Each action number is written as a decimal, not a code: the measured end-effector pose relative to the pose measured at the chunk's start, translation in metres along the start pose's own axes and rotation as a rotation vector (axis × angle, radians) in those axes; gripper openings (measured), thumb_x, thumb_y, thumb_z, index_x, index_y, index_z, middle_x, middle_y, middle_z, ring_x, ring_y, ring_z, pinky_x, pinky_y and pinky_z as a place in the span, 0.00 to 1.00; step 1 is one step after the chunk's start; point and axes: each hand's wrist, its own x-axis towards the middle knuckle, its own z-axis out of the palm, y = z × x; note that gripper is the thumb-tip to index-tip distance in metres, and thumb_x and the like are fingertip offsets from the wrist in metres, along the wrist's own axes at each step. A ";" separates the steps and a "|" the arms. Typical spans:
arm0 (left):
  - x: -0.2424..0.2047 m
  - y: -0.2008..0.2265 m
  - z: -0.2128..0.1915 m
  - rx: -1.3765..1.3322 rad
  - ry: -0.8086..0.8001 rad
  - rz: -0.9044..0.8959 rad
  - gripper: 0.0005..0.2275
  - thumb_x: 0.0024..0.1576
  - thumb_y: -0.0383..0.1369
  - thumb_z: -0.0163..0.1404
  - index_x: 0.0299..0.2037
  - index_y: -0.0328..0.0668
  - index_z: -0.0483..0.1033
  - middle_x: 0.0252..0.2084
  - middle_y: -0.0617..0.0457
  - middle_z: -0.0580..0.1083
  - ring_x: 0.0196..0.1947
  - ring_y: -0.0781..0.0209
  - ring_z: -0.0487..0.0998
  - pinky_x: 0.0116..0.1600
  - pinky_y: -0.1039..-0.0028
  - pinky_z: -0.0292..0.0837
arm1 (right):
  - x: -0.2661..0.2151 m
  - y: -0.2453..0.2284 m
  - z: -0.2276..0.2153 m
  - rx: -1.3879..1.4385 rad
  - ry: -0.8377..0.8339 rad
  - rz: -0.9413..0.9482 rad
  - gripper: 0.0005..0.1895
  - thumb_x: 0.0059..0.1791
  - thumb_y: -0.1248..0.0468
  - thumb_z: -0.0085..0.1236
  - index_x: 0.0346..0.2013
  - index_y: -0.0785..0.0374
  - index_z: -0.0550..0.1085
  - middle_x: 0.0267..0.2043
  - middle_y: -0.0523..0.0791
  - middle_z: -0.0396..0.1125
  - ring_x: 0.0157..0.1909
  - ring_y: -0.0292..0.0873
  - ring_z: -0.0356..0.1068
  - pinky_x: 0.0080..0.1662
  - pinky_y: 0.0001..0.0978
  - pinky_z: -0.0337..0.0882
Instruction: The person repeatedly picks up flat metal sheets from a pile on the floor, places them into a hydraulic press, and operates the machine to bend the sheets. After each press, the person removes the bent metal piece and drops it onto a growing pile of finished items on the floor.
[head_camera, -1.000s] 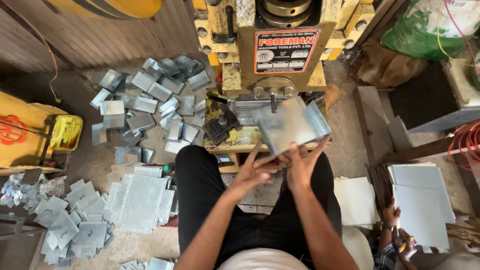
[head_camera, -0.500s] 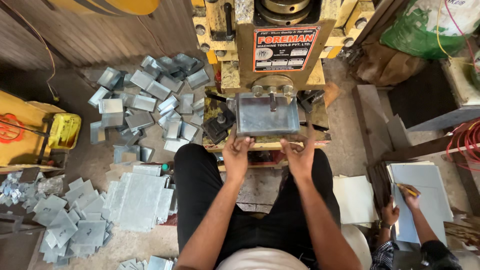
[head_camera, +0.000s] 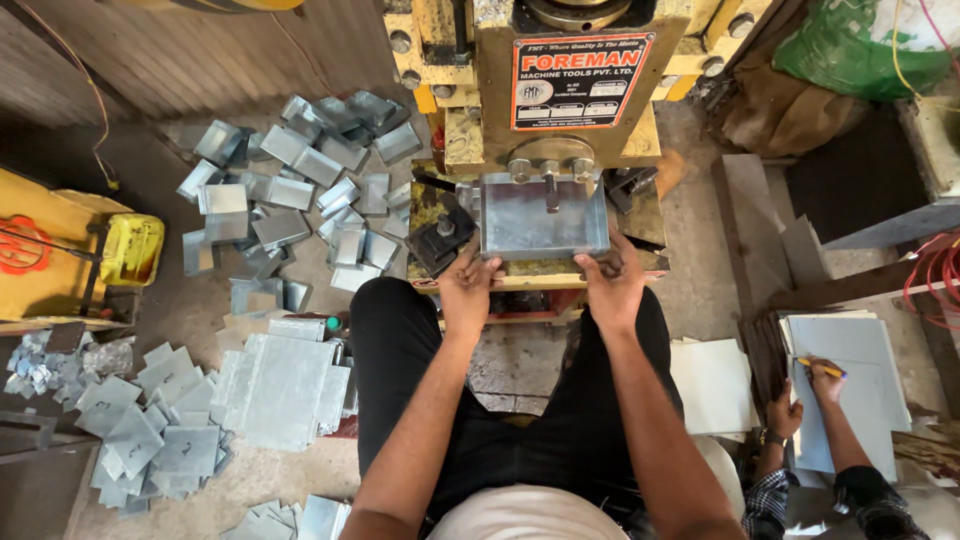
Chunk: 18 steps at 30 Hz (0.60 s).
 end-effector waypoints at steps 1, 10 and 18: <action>-0.002 0.004 0.000 0.026 0.010 -0.004 0.24 0.60 0.19 0.53 0.68 0.28 0.66 0.39 0.50 0.79 0.31 0.69 0.78 0.37 0.79 0.77 | 0.001 0.002 0.000 0.011 0.000 0.007 0.31 0.48 0.74 0.64 0.65 0.70 0.66 0.39 0.46 0.73 0.40 0.33 0.72 0.43 0.22 0.73; -0.010 0.010 0.004 0.048 0.029 0.061 0.21 0.58 0.20 0.56 0.62 0.30 0.68 0.32 0.54 0.76 0.28 0.71 0.76 0.33 0.80 0.73 | 0.004 0.010 -0.004 0.019 0.010 0.015 0.30 0.47 0.73 0.67 0.63 0.71 0.67 0.38 0.47 0.73 0.37 0.34 0.72 0.41 0.24 0.73; -0.004 0.047 0.004 0.437 -0.188 0.204 0.29 0.59 0.21 0.61 0.63 0.30 0.54 0.36 0.44 0.66 0.27 0.67 0.64 0.33 0.78 0.64 | 0.010 -0.046 0.006 -0.017 -0.053 0.046 0.51 0.40 0.74 0.70 0.71 0.64 0.49 0.48 0.50 0.69 0.41 0.41 0.73 0.40 0.29 0.77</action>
